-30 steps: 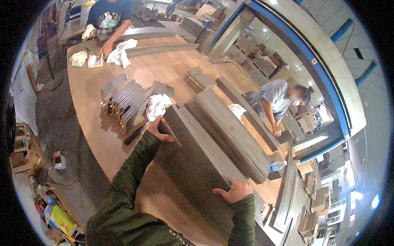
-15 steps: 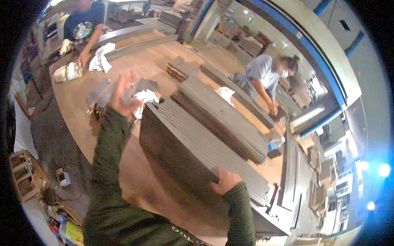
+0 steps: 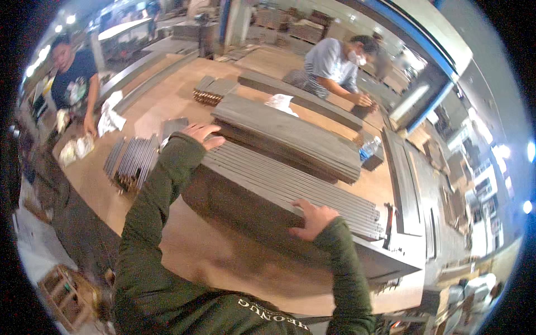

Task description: The person organizes and stacks wooden panels and small wooden slats on a large workbench while working alongside others.

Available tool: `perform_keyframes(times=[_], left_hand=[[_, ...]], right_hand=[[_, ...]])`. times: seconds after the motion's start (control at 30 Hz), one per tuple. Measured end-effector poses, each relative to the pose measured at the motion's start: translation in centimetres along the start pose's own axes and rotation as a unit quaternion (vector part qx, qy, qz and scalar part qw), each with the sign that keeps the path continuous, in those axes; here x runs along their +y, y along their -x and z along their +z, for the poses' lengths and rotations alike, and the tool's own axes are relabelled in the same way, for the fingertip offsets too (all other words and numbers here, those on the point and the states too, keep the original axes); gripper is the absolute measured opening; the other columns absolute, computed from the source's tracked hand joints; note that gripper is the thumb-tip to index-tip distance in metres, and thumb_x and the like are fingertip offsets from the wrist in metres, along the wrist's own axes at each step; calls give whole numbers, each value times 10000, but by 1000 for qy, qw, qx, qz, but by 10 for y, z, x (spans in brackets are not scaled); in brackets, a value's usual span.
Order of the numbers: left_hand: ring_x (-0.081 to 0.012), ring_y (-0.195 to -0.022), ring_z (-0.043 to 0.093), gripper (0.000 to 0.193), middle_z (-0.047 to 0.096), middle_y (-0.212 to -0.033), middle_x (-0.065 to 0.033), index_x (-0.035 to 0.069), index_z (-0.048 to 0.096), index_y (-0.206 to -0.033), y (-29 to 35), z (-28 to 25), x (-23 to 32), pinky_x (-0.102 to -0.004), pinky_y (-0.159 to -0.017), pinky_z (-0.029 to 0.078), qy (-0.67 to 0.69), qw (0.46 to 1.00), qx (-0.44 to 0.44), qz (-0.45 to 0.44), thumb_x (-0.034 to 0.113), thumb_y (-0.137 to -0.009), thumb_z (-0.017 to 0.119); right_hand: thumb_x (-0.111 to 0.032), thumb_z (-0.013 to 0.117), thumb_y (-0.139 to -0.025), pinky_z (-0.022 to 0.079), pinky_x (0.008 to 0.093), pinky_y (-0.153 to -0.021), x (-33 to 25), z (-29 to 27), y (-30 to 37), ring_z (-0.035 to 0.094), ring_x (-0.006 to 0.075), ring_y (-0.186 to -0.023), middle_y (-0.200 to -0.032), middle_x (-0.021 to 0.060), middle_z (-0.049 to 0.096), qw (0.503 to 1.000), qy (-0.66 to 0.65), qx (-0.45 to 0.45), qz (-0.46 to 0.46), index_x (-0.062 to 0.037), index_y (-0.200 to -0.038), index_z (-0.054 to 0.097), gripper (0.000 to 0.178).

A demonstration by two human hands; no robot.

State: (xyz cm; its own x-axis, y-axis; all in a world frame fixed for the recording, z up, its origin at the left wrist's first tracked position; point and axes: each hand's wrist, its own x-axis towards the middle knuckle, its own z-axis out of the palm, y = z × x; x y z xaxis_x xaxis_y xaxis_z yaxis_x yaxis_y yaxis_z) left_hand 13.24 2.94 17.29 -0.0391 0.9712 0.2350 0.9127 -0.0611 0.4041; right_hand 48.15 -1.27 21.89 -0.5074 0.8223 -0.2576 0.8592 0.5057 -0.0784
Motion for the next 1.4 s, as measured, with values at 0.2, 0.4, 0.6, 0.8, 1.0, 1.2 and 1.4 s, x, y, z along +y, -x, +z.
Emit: perform_keyframes(times=[0.2, 0.4, 0.6, 0.8, 1.0, 1.2, 1.4], left_hand=[[-275, -934, 603, 766, 627, -1007, -136, 81, 565, -1128, 9, -10, -7, -357, -831, 463, 30, 991, 2, 130, 696, -671, 546], [-274, -816, 627, 731, 650, -890, -104, 120, 561, -1086, 38, 15, 140, -373, -765, 481, -91, 918, -245, 297, 621, -571, 696], [-238, -532, 587, 533, 603, -581, -93, 114, 528, -1005, 57, 65, 206, -348, -568, 420, -133, 927, -132, 325, 273, -569, 789], [-231, -469, 543, 582, 571, -535, -68, 102, 543, -950, 61, 71, 218, -332, -508, 399, -105, 921, -93, 364, 350, -507, 826], [-223, -445, 522, 605, 544, -493, -24, 119, 554, -963, 60, 72, 210, -337, -508, 405, -116, 925, -89, 349, 405, -502, 822], [-234, -652, 612, 641, 635, -834, -78, 129, 531, -1073, 50, 88, 194, -362, -572, 447, -170, 912, -130, 350, 519, -599, 713], [-270, -761, 630, 648, 641, -816, -126, 55, 532, -1100, -10, -49, 153, -357, -704, 493, -1, 885, 180, 429, 553, -699, 637]], right_hand=[[-370, 730, -639, 528, 361, -655, 87, 30, 63, 642, 275, -736, -852, 139, 651, 994, 17, -23, 103, -120, -1047, 574, 503], [-314, 716, -660, 530, 337, -586, 89, 31, 69, 636, 223, -640, -776, 96, 660, 989, -11, -86, 122, -103, -1013, 624, 422], [-345, 677, -688, 512, 363, -639, 65, 13, 79, 633, 236, -746, -799, 63, 643, 990, 16, -10, 142, -174, -1049, 557, 417], [-428, 698, -680, 482, 319, -559, 107, -8, 132, 603, 198, -635, -721, 42, 613, 935, -52, 352, -10, -116, -774, 608, 338], [-289, 565, -858, 427, 251, -464, 137, -99, 192, 467, 126, -483, -592, 42, 535, 876, 17, 468, 119, -40, -689, 541, 301], [-336, 505, -870, 430, 315, -518, 189, 7, 146, 493, 170, -534, -611, 93, 536, 922, -72, 312, 218, -19, -717, 557, 356], [-359, 461, -873, 405, 373, -514, 217, 66, 131, 477, 208, -505, -549, 120, 485, 912, -89, 318, 244, 8, -678, 531, 422]])
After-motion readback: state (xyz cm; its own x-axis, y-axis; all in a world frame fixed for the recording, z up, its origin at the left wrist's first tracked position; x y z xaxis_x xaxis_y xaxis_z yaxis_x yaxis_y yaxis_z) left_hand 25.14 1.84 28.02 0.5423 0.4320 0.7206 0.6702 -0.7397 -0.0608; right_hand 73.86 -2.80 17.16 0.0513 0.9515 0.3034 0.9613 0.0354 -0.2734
